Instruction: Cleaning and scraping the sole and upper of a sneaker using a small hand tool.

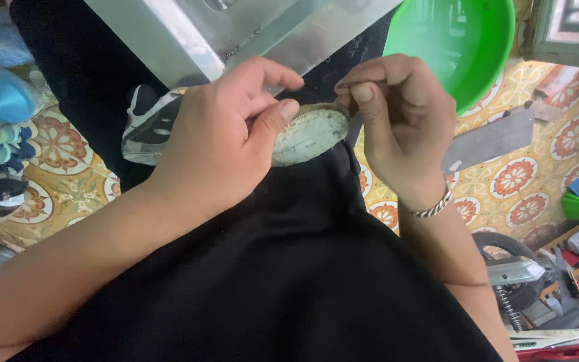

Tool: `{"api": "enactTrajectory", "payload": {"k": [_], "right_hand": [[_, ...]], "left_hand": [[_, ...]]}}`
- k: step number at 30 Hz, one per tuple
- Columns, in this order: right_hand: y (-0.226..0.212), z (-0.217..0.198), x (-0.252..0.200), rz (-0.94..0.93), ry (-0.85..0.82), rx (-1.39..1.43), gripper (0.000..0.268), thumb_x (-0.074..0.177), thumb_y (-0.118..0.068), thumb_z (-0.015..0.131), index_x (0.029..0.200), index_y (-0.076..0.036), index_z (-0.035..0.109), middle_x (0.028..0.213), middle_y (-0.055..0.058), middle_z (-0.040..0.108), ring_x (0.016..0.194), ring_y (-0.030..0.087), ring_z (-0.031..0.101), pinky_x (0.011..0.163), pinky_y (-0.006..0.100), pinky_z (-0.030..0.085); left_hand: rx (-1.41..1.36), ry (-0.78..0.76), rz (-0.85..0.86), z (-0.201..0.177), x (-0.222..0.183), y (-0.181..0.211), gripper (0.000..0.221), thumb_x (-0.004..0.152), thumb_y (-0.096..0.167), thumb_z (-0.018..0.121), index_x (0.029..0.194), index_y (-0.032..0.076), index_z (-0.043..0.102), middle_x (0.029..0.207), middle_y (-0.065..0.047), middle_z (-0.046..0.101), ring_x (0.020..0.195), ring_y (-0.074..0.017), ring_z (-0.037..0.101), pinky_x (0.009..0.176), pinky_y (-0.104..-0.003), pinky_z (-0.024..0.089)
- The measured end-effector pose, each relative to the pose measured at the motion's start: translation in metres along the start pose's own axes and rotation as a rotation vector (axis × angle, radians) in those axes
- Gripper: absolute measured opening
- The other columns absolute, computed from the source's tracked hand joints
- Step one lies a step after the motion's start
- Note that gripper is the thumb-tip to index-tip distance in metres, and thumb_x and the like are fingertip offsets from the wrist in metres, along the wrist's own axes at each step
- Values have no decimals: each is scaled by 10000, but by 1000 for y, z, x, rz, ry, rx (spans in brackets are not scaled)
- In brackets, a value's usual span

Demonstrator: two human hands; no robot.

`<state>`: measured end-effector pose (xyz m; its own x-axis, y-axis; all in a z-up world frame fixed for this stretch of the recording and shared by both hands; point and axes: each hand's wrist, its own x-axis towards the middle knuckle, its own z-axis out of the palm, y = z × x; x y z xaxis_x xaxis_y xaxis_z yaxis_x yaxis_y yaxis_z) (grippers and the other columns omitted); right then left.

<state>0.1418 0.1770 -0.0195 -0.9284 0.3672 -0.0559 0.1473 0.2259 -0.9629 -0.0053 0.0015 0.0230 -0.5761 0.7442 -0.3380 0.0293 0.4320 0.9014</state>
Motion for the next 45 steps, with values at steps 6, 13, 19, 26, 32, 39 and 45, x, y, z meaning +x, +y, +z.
{"api": "enactTrajectory", "payload": {"k": [6,13,19,26,32,39,45], "right_hand": [[1,23,-20,-19,120,97,74,1224,-8,557,1176,35,520,1167,142,644,889,120,618,845,239,559],[4,37,-23,-138,268,69,59,1189,-15,553,1205,23,510,1180,162,614,909,153,650,809,261,604],[-33,21,-6,-184,170,-209,51,1117,2,601,1106,18,553,1120,158,665,879,183,689,792,275,593],[-41,13,-4,-196,22,-469,88,1099,31,674,1106,-3,593,1103,123,710,897,199,713,763,276,576],[-36,10,-6,-221,-36,-484,91,1111,32,678,1105,-6,596,1086,104,699,925,206,718,778,282,584],[-47,7,5,-293,-125,-542,136,1056,81,671,1111,8,572,1063,118,673,942,254,701,794,326,574],[-51,5,1,-268,-167,-555,174,1031,101,677,1133,27,556,1078,131,657,948,267,692,817,331,571]], "left_hand": [[-7,-23,222,0,-6,-11,99,1033,144,706,1036,45,701,890,-56,769,725,-134,761,625,-267,548],[176,38,444,3,-10,-17,83,1082,102,690,1104,42,636,907,-88,704,811,-228,730,691,-328,539],[306,57,404,8,-10,-14,91,1074,54,640,1065,24,554,781,-85,676,653,-244,717,542,-343,518],[253,91,405,12,-13,-16,89,1100,51,623,1103,29,537,823,-78,685,736,-232,731,615,-329,534],[231,75,370,11,-14,-14,85,1083,43,622,1083,30,538,778,-80,669,695,-246,711,598,-356,509],[238,79,369,13,-17,-17,74,1095,45,609,1103,30,537,819,-92,672,755,-281,718,646,-379,524],[247,87,371,14,-21,-16,73,1081,32,623,1088,24,551,839,-93,671,714,-247,722,613,-339,531]]}}
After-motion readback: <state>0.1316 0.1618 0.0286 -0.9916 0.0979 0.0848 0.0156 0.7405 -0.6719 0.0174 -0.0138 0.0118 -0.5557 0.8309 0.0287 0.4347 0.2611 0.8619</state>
